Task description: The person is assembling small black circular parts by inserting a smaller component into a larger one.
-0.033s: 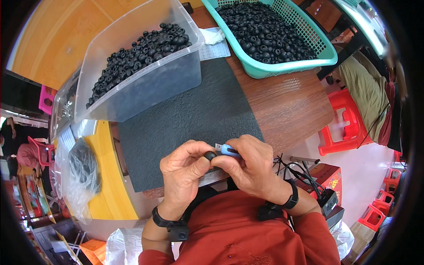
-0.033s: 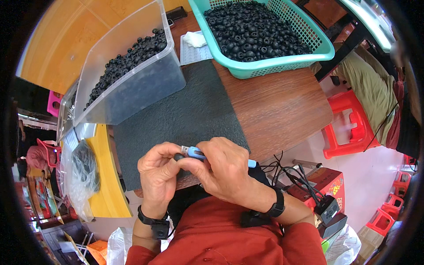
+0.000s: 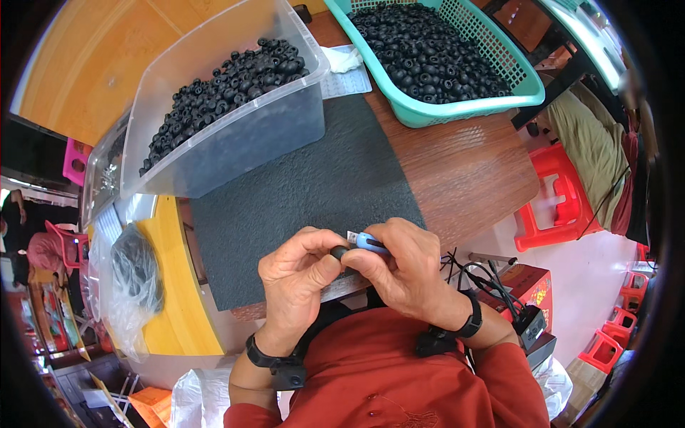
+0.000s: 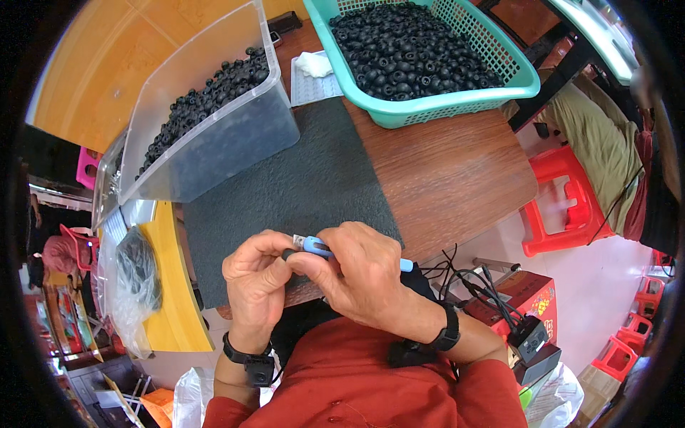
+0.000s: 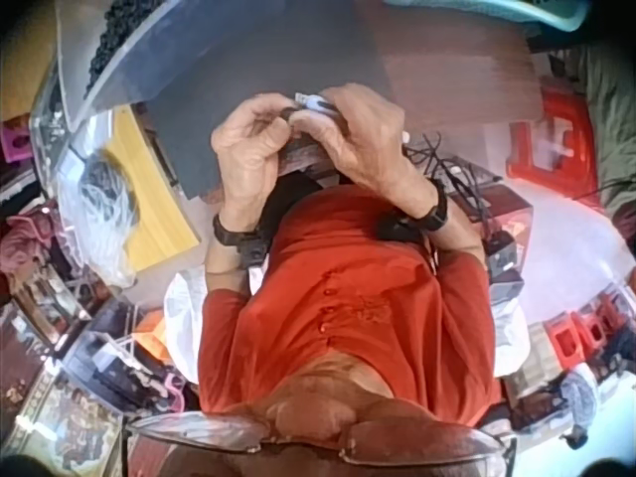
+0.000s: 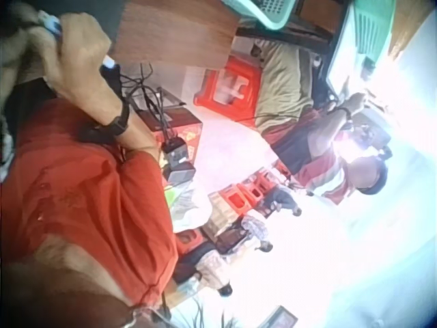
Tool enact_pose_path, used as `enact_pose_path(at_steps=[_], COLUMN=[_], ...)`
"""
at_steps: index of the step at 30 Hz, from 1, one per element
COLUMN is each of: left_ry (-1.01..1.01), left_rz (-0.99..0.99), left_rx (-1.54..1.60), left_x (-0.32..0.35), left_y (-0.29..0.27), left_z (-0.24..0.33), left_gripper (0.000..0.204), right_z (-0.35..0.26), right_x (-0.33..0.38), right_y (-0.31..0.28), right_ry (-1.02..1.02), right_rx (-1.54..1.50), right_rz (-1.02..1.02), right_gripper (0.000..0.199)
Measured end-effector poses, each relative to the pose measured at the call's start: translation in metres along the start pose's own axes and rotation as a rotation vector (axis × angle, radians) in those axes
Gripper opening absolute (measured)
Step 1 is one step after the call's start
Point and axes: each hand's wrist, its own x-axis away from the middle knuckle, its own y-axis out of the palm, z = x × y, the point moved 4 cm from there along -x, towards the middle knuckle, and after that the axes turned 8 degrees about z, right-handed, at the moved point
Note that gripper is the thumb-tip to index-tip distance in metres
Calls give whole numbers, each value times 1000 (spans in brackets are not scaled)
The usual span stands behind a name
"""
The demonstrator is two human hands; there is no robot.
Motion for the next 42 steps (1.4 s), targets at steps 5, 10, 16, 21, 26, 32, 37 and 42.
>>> enact_pose_path(at_steps=[5,10,16,21,26,32,37,42], left_ry=[137,309,620,1075,1024,530,422,501], left_rz=[-54,-40,-74,128,57,161,103,-26], left_rx=[-219,-422,-604,-896,-1143,-1391,-1450,-1755], left_x=[0,-35,-132,-150,-142,-160,-167,-182], left_y=[8,31,105,122,50,-72,-105,-102], left_z=[9,41,69,88,132,179,174,164], left_gripper=[18,13,24,32,19,15,19,22], right_z=[12,22,19,18,24,19,18,19], right_x=[4,12,18,21,16,18,18,19], right_y=[-7,-9,-10,-9,-6,-3,-2,0], right_ry=[370,233,163,183,170,111,108,117], right_rx=[-112,34,102,126,157,215,250,268], right_rz=[25,38,19,-36,-62,-100,-118,-120], right_gripper=[19,21,19,20,20,19,20,20])
